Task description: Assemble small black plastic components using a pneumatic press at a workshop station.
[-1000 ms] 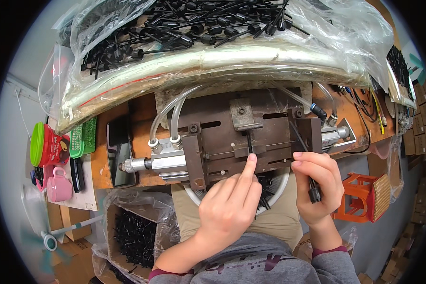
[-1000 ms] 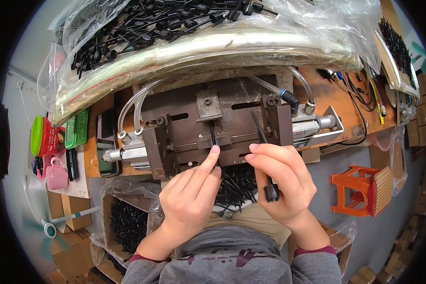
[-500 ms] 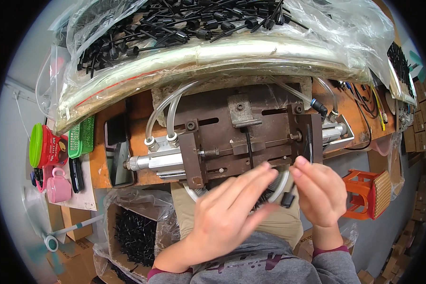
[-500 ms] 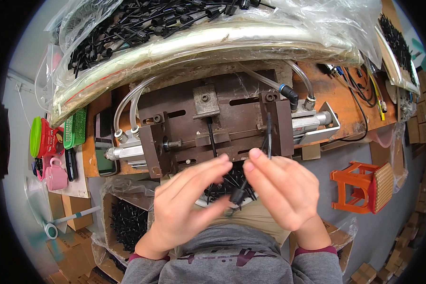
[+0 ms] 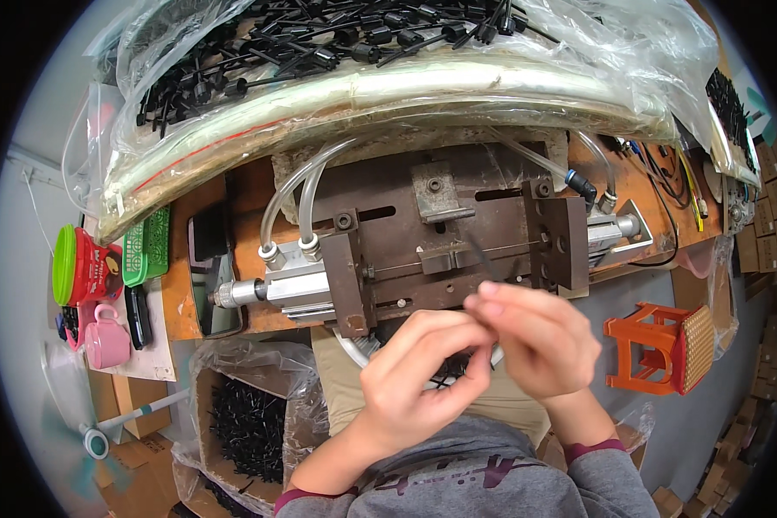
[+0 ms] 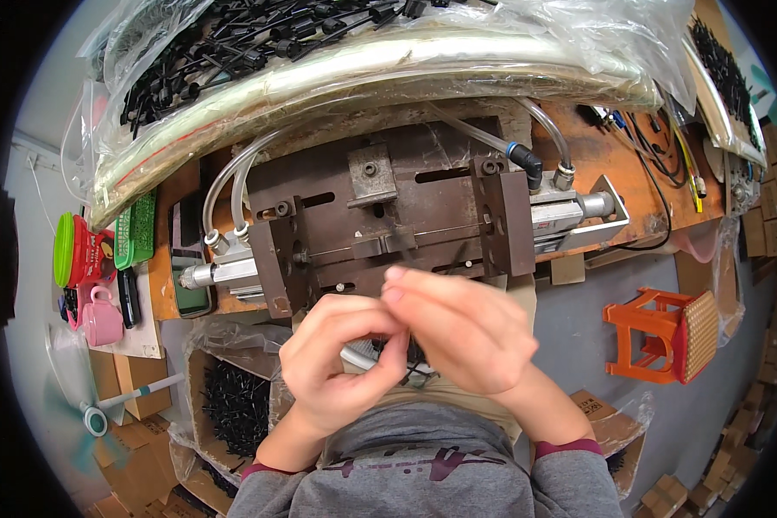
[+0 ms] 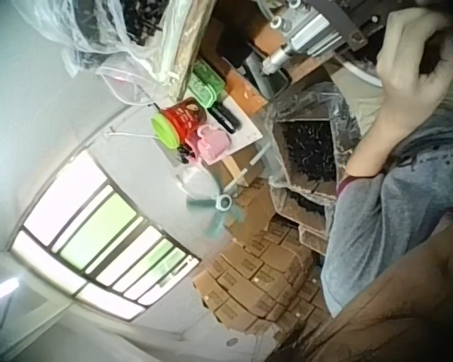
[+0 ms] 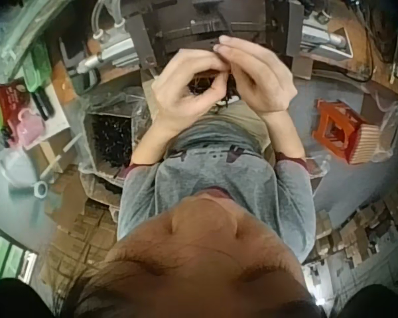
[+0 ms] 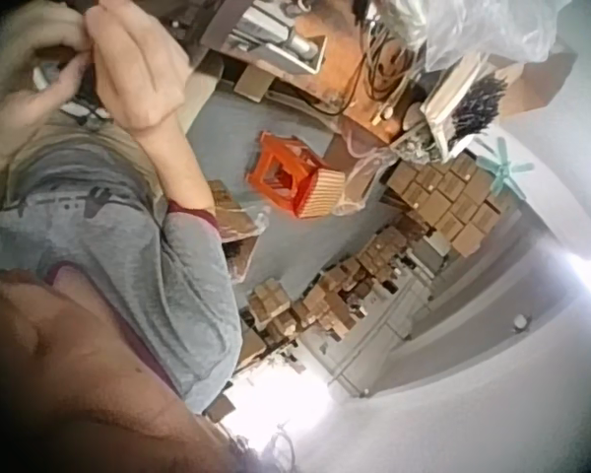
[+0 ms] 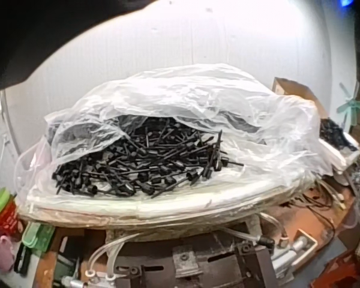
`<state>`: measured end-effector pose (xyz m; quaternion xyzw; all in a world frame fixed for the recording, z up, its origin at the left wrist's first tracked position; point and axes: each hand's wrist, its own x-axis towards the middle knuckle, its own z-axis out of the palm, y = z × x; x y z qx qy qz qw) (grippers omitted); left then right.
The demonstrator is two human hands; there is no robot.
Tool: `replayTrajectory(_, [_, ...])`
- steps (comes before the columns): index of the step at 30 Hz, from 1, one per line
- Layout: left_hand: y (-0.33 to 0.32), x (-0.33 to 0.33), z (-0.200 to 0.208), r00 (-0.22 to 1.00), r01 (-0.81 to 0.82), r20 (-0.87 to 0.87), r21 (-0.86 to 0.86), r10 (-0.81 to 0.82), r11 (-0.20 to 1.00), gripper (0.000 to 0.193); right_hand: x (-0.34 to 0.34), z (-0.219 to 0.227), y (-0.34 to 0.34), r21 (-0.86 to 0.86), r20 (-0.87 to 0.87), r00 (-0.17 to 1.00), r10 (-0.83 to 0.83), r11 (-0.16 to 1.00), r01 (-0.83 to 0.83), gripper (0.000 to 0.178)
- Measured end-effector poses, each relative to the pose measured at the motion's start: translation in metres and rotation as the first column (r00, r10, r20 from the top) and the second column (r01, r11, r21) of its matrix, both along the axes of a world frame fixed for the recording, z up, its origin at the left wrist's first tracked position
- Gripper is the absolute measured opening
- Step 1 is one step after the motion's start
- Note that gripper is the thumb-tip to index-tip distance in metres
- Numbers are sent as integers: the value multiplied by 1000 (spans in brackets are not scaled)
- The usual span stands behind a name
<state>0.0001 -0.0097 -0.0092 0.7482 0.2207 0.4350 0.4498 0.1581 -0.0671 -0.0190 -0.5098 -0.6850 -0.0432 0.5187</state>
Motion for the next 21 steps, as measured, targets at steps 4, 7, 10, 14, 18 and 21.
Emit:
replayTrajectory(4, [-10,1,-3,979,11,198,-302,52,953,25,-13,-10,8,86,-121,992,49,996,-39,39])
replayTrajectory(7, [1,-12,-7,987,-137,94,82,129,987,32,-2,1,20,87,-127,991,48,996,-37,39])
replayTrajectory(10, [2,-36,-10,994,-104,0,167,106,980,26,19,2,5,-24,-237,968,85,995,-93,57])
replayTrajectory(14, [-5,-41,-59,938,-65,-326,166,117,984,22,24,6,-16,-121,-282,959,15,991,-51,47])
replayTrajectory(18, [-12,-23,-127,866,-58,-472,234,166,971,20,19,12,-30,-147,-232,973,2,988,-37,35])
replayTrajectory(21, [-6,3,-167,821,14,-537,356,192,934,20,16,11,-30,-136,-219,976,3,990,-34,35])
